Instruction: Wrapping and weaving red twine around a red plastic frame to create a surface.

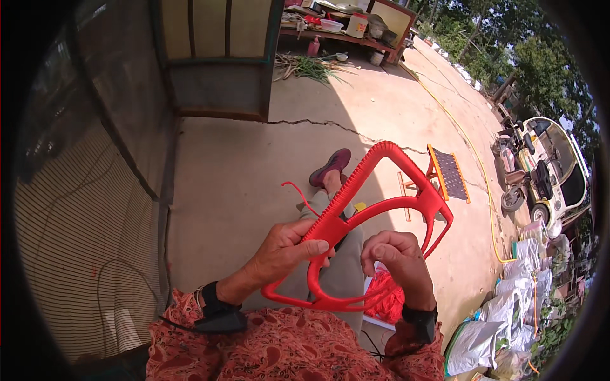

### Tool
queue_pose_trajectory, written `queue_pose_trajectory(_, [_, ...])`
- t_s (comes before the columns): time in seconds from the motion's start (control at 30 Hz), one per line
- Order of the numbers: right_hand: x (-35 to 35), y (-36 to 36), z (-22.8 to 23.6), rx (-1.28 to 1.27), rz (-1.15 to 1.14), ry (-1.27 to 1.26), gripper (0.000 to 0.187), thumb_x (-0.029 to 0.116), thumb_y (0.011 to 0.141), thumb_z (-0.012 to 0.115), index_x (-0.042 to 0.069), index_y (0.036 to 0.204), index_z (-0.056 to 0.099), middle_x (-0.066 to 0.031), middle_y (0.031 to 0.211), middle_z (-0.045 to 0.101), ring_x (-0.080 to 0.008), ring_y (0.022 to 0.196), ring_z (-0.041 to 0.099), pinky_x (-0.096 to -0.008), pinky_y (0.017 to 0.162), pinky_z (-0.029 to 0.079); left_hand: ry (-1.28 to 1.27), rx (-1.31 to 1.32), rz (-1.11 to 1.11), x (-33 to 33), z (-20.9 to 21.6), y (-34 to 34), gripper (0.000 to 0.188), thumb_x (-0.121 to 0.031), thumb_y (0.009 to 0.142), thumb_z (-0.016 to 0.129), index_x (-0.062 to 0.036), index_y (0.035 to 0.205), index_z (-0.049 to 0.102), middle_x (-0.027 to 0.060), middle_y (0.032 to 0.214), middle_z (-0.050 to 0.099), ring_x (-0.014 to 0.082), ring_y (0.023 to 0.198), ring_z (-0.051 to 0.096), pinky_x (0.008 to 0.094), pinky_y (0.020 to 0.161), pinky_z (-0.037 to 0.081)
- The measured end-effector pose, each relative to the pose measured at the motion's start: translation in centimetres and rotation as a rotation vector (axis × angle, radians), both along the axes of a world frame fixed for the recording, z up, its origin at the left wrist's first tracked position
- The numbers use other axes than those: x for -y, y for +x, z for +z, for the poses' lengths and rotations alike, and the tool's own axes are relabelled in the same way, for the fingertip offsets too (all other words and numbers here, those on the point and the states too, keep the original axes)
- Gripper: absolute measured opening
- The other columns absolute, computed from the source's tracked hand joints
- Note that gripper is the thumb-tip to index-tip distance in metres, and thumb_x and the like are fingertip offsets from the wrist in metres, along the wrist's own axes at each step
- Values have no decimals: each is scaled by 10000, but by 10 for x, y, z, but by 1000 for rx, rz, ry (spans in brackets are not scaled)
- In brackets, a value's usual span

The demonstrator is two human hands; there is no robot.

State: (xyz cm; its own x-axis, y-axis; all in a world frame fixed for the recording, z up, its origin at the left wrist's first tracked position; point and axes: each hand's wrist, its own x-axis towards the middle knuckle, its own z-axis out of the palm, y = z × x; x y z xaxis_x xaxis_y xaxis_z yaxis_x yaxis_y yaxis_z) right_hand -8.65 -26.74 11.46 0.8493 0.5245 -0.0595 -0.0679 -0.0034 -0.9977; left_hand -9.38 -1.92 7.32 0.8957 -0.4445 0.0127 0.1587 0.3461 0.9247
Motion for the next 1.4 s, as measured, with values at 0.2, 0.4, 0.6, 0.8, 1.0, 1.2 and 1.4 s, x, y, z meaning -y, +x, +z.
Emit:
queue_pose_trajectory(0.2, [-20,-32,61,273,306,-27,206,83,888,664,-51,1043,670,-112,807,688,-160,742,679,-252,639,519,-12,11,-47,-1,7,3,364,-192,920,633,41,1192,568,135,938,675,197,794,678,323,716,567])
queue_pose_trajectory(0.4, [-58,-55,88,382,572,390,130,49,881,623,-53,954,658,-125,719,650,-197,624,625,-279,570,487,-15,-35,-16,-15,18,0,354,-150,905,627,56,1187,569,155,920,677,227,783,685,345,718,575])
queue_pose_trajectory(0.6, [-65,-64,87,472,658,581,113,47,905,584,-32,935,659,-125,744,647,-181,642,614,-304,541,481,38,-5,5,-22,29,1,344,-140,895,633,68,1163,576,157,902,680,226,771,686,343,715,576])
queue_pose_trajectory(0.8, [-70,-57,80,540,678,628,128,46,928,545,-10,915,660,-126,770,643,-165,661,603,-328,513,476,120,5,69,-42,45,-2,320,-147,894,641,61,1133,596,137,886,681,206,774,682,332,717,572])
queue_pose_trajectory(1.0, [-37,-20,95,679,231,267,250,41,891,630,-56,1121,642,-134,753,683,-172,689,687,-245,577,519,210,96,39,-61,86,-8,319,-168,921,637,50,1151,600,78,888,662,134,774,637,268,694,533])
queue_pose_trajectory(1.2, [-51,-2,90,304,-106,25,300,120,945,598,-54,1188,584,-77,685,653,-90,613,617,-211,565,494,443,325,88,-70,128,-15,276,-167,933,619,43,1111,614,45,839,647,102,735,609,240,646,497])
queue_pose_trajectory(1.4, [-52,-17,102,343,-45,144,486,158,938,621,-56,1333,436,-74,687,646,-95,597,603,-214,546,478,750,645,215,-69,162,-37,236,-109,905,615,56,1073,606,92,762,632,145,638,595,277,569,461])
